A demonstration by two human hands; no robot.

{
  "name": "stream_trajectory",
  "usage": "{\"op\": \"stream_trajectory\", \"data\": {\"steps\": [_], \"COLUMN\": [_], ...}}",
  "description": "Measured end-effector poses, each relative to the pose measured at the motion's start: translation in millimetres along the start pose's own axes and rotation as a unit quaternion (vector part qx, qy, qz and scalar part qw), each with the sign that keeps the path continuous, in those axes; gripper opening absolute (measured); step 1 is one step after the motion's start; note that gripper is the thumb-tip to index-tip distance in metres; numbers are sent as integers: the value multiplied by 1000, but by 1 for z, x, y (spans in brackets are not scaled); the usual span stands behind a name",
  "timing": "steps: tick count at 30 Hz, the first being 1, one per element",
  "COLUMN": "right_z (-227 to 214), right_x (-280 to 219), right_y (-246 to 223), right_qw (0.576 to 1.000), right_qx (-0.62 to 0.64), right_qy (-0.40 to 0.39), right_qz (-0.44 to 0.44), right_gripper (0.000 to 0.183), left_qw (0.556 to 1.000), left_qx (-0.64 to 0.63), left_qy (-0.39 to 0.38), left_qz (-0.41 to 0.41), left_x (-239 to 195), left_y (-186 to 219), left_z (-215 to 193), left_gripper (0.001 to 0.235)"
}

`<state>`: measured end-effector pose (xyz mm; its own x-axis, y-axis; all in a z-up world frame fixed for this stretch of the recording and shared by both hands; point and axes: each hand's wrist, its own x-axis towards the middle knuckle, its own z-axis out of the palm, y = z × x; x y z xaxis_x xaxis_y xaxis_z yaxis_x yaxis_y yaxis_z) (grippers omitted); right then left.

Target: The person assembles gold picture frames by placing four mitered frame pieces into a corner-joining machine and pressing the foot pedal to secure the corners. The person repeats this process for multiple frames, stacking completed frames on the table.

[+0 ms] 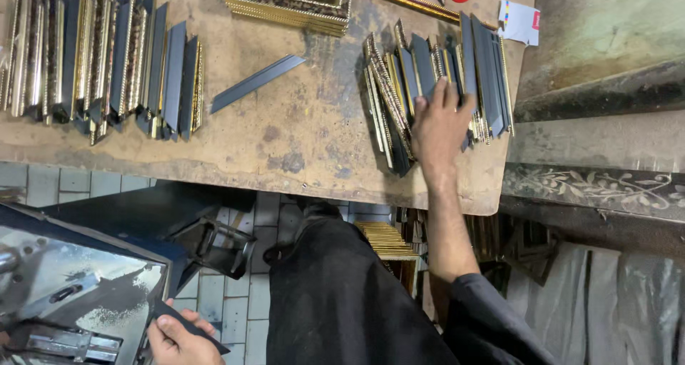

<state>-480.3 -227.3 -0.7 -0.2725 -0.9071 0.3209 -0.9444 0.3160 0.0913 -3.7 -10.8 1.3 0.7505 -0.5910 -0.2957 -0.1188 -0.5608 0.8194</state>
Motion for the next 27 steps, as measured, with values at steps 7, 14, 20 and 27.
{"op": "stream_trajectory", "data": {"steps": [7, 14, 20, 27], "right_z": [-11, -37, -73, -145], "right_x": [-11, -6, -36, -126], "right_y": [-46, -48, -100, -205], "right_qw": [984, 955, 728, 471], "right_qx": [175, 264, 679, 740], "right_qy": [12, 128, -71, -473], "right_qz": [-13, -33, 62, -83], "right_gripper": [52, 23, 31, 57], "left_qw": [993, 977, 970, 913], "left_qx": [-84, -209, -220, -367], "left_qy": [-54, -41, -44, -151], "left_qz": [66, 15, 92, 90], "left_x": [-17, -30, -22, -25], "left_y": [6, -7, 38, 93], "left_z": [2, -16, -7, 26], "left_gripper": [37, 34, 34, 41]}}
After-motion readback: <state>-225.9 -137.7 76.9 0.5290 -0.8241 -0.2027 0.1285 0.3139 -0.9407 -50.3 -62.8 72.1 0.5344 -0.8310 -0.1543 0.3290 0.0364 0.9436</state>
